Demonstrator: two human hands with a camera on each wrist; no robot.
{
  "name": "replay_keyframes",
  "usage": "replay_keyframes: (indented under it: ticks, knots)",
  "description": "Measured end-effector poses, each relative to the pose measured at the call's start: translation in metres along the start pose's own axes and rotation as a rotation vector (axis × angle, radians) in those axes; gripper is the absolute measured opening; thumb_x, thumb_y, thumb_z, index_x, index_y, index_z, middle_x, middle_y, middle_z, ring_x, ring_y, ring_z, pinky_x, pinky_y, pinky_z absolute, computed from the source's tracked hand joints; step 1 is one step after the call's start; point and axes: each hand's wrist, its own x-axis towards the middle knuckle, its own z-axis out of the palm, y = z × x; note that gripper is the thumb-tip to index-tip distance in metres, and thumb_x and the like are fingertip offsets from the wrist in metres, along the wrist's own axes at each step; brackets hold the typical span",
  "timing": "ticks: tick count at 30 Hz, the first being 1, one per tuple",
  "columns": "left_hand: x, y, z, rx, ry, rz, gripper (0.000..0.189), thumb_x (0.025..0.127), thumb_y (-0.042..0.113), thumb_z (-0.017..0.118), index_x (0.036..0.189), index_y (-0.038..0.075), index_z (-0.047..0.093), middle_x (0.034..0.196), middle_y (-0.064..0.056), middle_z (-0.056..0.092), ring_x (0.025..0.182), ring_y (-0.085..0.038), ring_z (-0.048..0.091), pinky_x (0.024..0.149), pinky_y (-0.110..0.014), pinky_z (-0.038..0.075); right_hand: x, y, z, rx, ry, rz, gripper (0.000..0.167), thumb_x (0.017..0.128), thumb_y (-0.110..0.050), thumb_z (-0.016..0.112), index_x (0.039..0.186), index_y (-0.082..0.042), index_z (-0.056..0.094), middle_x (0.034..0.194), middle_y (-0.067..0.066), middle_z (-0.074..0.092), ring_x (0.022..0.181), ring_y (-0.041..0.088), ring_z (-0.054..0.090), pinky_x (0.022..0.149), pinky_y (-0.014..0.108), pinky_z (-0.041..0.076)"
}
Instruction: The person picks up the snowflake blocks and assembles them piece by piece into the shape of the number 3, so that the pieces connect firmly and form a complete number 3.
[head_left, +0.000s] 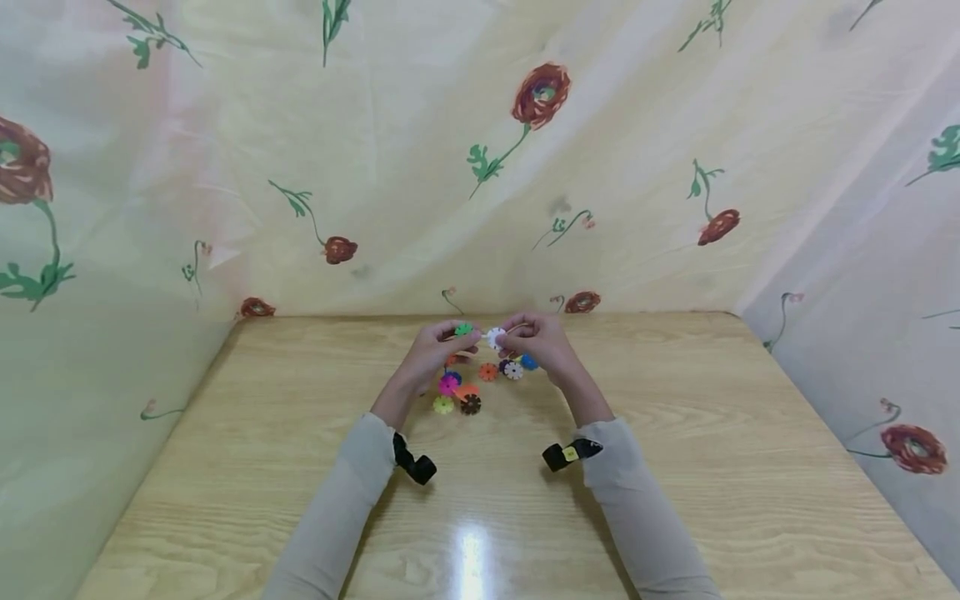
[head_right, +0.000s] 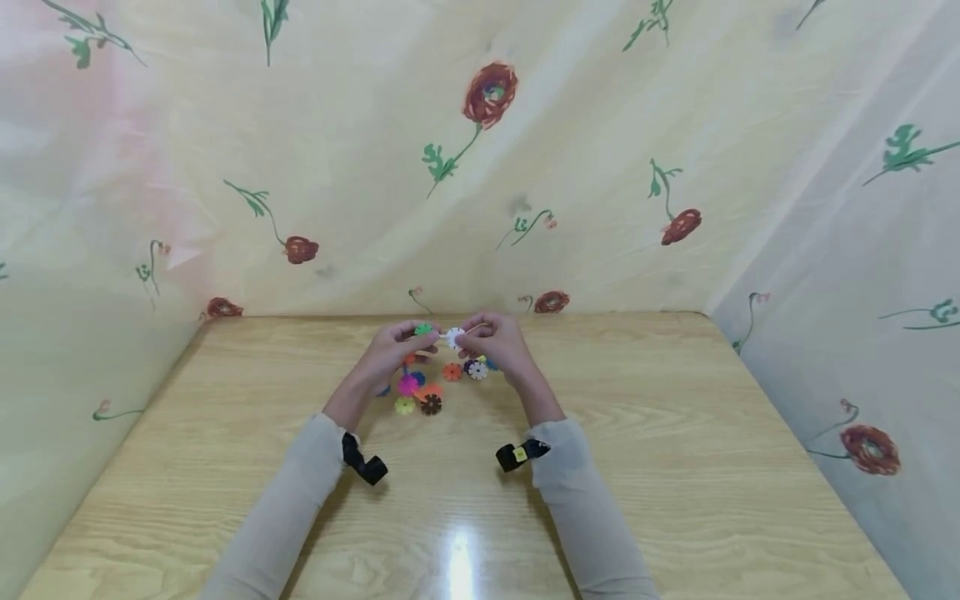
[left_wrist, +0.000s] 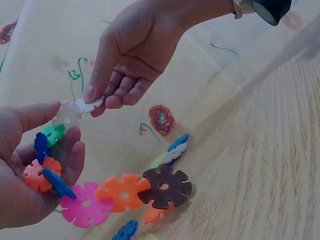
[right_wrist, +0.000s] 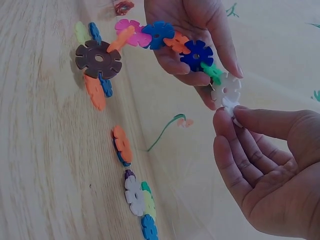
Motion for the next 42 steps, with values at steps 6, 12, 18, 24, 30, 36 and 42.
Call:
replay_keyframes:
  ticks: [6, 12, 18, 24, 30, 36, 42]
  knots:
    - [-0.0024, 0.0009, -0.0015, -0.011, 0.003, 0.014, 0.038, 0.099, 0.018, 0.069, 0.128, -0.005, 0.064, 0.106, -0.004, 0.069, 0.098, -0.019, 0.067, 0.106, -0.059, 0.050, -0.0011, 0.0001, 0.0010, -0.008, 0.002, -0.006, 0.019, 0.094, -0.007, 0.072, 0.108, 0.005, 0.068, 0.082, 0.006, 0.077, 0.072, 0.018, 0.074, 0.091, 0.063, 0.056]
    - [-0.0029, 0.0008, -0.0036, -0.023, -0.019, 0.016, 0.043, 0.097, 0.015, 0.071, 0.130, -0.011, 0.061, 0.112, -0.009, 0.073, 0.109, -0.026, 0.068, 0.109, -0.058, 0.048, -0.0038, -0.0013, 0.0009, -0.026, -0.006, -0.043, 0.020, 0.094, -0.005, 0.072, 0.110, 0.007, 0.069, 0.083, 0.006, 0.077, 0.074, 0.022, 0.074, 0.088, 0.061, 0.058]
    - [-0.0031, 0.0021, -0.0049, -0.035, -0.016, 0.022, 0.045, 0.095, 0.015, 0.073, 0.130, -0.012, 0.061, 0.106, -0.003, 0.074, 0.100, -0.015, 0.070, 0.111, -0.059, 0.046, -0.0049, -0.0031, 0.0038, -0.004, -0.003, -0.056, 0.018, 0.094, -0.004, 0.072, 0.108, 0.007, 0.069, 0.084, 0.001, 0.075, 0.072, 0.015, 0.073, 0.091, 0.062, 0.056]
    - [-0.0059, 0.0044, -0.0046, -0.061, -0.003, 0.039, 0.040, 0.095, 0.011, 0.073, 0.126, -0.012, 0.063, 0.102, -0.002, 0.074, 0.098, -0.015, 0.071, 0.111, -0.059, 0.046, -0.0048, -0.0022, 0.0064, -0.004, -0.003, -0.098, 0.019, 0.093, -0.003, 0.073, 0.106, 0.009, 0.068, 0.085, 0.001, 0.076, 0.071, 0.013, 0.073, 0.087, 0.058, 0.060]
    - [-0.0062, 0.0057, -0.0013, -0.077, 0.011, 0.059, 0.035, 0.097, 0.009, 0.070, 0.125, -0.011, 0.064, 0.101, -0.002, 0.072, 0.097, -0.015, 0.070, 0.111, -0.057, 0.047, -0.0040, -0.0011, 0.0061, 0.016, 0.007, -0.137, 0.018, 0.092, -0.001, 0.072, 0.105, 0.011, 0.067, 0.088, 0.007, 0.075, 0.070, 0.012, 0.072, 0.073, 0.030, 0.064]
    - [-0.0072, 0.0078, 0.0002, -0.083, 0.030, 0.072, 0.034, 0.097, 0.008, 0.069, 0.124, -0.012, 0.064, 0.099, -0.002, 0.072, 0.094, -0.014, 0.070, 0.111, -0.059, 0.046, -0.0040, -0.0024, 0.0067, 0.029, 0.009, -0.158, 0.017, 0.092, -0.001, 0.073, 0.104, 0.011, 0.068, 0.088, 0.007, 0.075, 0.071, 0.013, 0.072, 0.075, 0.034, 0.064]
    - [-0.0061, 0.0074, 0.0046, -0.073, 0.045, 0.086, 0.031, 0.099, 0.008, 0.067, 0.122, -0.011, 0.065, 0.098, 0.000, 0.071, 0.096, -0.014, 0.070, 0.106, -0.049, 0.053, -0.0041, -0.0028, 0.0091, 0.061, 0.036, -0.189, 0.016, 0.092, 0.000, 0.072, 0.102, 0.012, 0.067, 0.084, 0.003, 0.075, 0.072, 0.022, 0.074, 0.080, 0.047, 0.064]
